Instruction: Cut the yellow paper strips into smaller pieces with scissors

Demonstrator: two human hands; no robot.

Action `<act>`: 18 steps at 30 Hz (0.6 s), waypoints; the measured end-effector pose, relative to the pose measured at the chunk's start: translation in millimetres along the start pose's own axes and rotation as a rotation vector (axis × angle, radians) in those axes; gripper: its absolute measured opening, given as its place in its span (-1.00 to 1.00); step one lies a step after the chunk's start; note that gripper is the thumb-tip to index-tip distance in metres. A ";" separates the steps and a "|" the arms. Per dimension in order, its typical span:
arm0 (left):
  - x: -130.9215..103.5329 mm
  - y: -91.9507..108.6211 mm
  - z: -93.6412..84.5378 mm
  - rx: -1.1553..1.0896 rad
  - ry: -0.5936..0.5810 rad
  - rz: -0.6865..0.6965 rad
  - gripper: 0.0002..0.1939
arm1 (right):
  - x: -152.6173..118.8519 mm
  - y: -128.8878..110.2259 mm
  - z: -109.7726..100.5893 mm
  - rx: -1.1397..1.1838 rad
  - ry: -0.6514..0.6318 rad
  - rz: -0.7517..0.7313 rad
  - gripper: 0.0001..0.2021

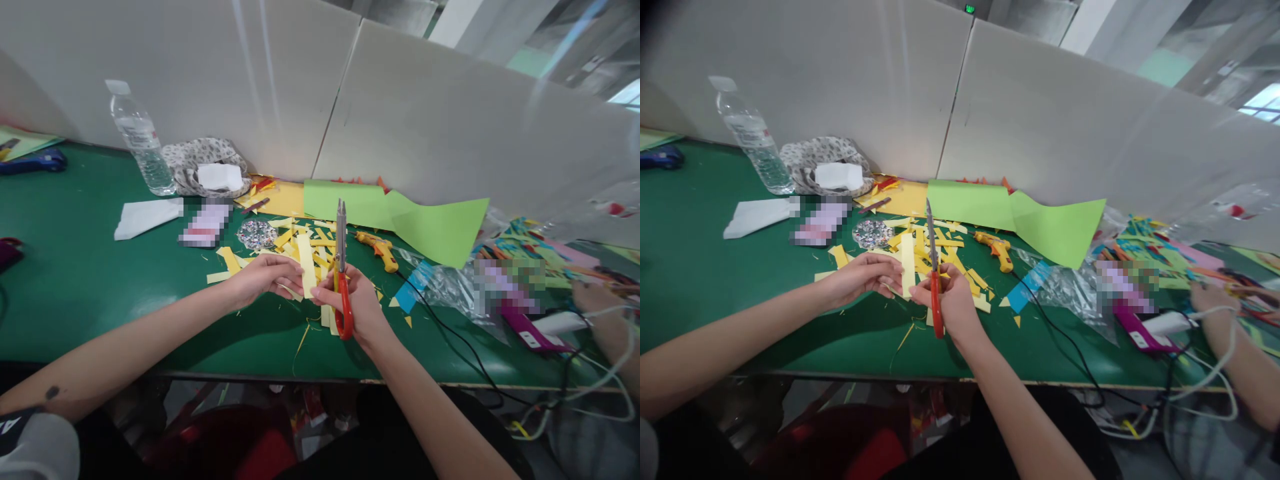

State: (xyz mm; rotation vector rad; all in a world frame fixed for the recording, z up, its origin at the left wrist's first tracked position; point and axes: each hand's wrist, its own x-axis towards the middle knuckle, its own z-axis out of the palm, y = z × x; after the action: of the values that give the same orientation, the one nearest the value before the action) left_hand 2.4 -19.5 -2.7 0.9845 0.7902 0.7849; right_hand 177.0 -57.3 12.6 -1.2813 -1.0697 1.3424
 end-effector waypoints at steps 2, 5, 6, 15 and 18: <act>0.1 -0.1 -0.2 0.009 -0.004 -0.006 -0.89 | -0.2 -0.2 0.3 -0.003 -0.001 -0.004 -0.49; 0.4 -0.2 -0.4 0.055 -0.026 -0.010 -0.86 | -0.2 0.2 0.4 -0.004 -0.006 -0.004 -0.50; 0.5 -0.3 -0.4 0.072 -0.030 -0.009 -0.84 | -0.1 0.4 0.4 -0.002 -0.008 -0.003 -0.49; 0.4 -0.1 -0.3 0.100 -0.006 -0.022 -0.76 | -0.1 -0.1 -0.5 0.003 -0.011 -0.002 -0.48; 0.3 -0.1 -0.1 0.096 -0.008 -0.025 -0.77 | -1.2 -1.3 0.0 0.002 -0.005 0.004 -0.48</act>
State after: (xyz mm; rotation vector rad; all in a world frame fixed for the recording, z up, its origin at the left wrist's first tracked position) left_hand 2.5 -19.2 -2.9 1.0605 0.8382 0.7261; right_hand 177.0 -58.3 14.0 -1.2794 -1.0693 1.3497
